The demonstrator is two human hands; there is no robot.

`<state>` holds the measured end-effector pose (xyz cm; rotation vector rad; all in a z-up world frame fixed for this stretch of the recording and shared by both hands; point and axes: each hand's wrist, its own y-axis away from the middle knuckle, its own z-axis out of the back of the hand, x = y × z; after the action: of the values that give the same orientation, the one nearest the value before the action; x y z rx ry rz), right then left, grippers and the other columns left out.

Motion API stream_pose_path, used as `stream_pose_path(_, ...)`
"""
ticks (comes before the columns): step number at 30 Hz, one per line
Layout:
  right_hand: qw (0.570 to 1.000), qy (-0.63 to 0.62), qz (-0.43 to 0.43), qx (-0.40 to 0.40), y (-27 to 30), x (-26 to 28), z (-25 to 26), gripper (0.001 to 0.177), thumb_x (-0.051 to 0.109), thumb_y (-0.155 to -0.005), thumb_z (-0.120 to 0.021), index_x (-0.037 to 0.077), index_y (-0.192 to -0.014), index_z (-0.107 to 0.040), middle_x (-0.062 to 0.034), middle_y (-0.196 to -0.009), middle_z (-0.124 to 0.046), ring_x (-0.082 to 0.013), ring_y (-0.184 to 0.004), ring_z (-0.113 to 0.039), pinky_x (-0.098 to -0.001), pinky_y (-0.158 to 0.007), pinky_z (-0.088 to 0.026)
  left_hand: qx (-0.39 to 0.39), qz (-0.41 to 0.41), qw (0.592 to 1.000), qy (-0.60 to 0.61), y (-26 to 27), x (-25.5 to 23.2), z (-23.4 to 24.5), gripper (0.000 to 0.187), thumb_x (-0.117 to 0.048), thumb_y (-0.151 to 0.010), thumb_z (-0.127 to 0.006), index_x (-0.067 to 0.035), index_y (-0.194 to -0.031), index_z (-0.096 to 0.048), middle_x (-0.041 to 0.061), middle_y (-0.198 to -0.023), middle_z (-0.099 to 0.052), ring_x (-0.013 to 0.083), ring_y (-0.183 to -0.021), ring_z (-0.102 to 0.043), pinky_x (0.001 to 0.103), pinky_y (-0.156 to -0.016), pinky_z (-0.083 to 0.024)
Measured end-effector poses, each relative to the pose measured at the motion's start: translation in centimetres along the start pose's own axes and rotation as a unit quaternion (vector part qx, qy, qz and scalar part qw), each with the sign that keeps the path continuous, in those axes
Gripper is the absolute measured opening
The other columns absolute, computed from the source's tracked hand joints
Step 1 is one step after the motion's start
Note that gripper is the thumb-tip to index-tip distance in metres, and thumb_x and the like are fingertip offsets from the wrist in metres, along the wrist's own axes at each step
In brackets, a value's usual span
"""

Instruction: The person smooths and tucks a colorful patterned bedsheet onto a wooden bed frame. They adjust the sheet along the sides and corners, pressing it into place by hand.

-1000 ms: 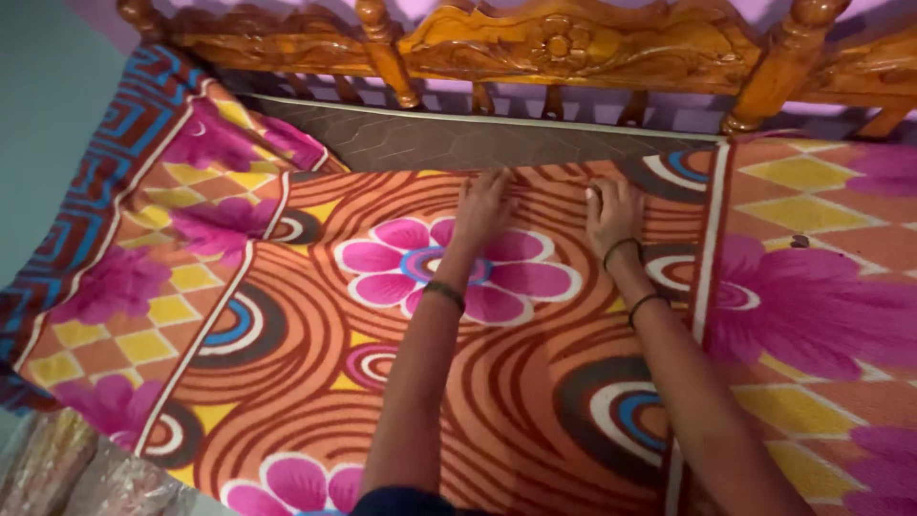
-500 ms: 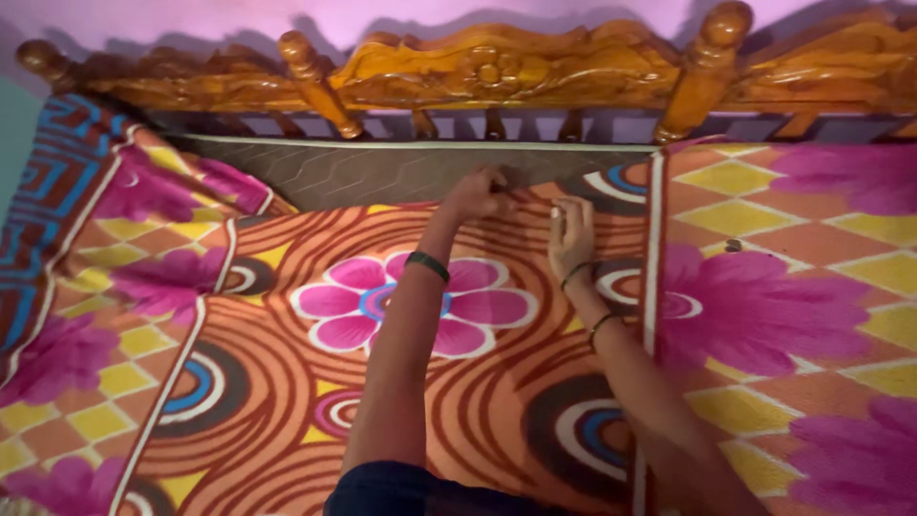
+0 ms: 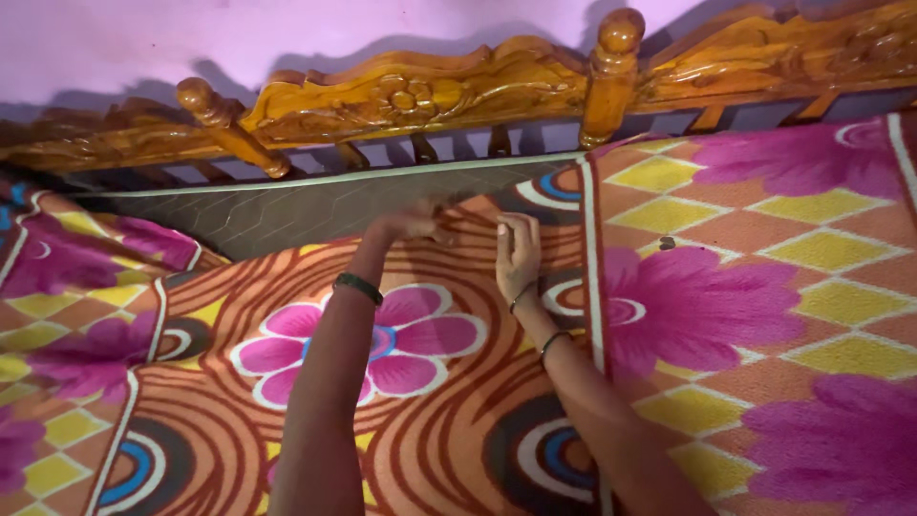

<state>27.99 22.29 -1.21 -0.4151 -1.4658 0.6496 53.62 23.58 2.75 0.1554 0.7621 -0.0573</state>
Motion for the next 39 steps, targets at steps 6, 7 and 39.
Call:
stream_pose_path(6,1.000,-0.004,-0.015,-0.021,0.0,0.3,0.3,0.025,0.022,-0.112,-0.051,0.003,-0.119,-0.066,-0.0139,-0.120,-0.060,-0.0291,-0.111,-0.062,-0.0387,-0.097,-0.052,-0.242,0.150,0.938,-0.197,-2.0,-3.6,5.0,0.038,-0.029,-0.080,-0.077,-0.012,-0.115,-0.075,0.016,-0.110,-0.075,0.0348,-0.103,-0.072,0.045,-0.091,-0.057)
stream_pose_path(7,1.000,-0.003,-0.017,-0.024,-0.1,0.3,0.4,0.025,0.022,-0.112,-0.051,0.003,-0.118,-0.066,-0.0138,-0.120,-0.060,-0.0289,-0.111,-0.062,-0.0386,-0.097,-0.052,-0.324,0.191,0.898,-0.231,-2.4,-4.0,5.6,0.038,-0.031,-0.084,-0.080,-0.017,-0.118,-0.074,0.018,-0.107,-0.072,0.0394,-0.099,-0.069,0.050,-0.085,-0.055)
stream_pose_path(39,0.904,0.366,0.058,0.213,-14.2,-14.9,13.5,0.048,0.037,-0.104,-0.056,0.009,-0.142,-0.056,-0.0168,-0.144,-0.052,-0.0378,-0.139,-0.043,-0.0568,-0.112,-0.030,-0.310,-0.127,0.863,-0.377,-8.2,-3.1,-7.7,0.054,-0.034,-0.103,-0.050,-0.013,-0.154,-0.048,0.012,-0.161,-0.046,0.0303,-0.154,-0.035,0.061,-0.124,-0.020)
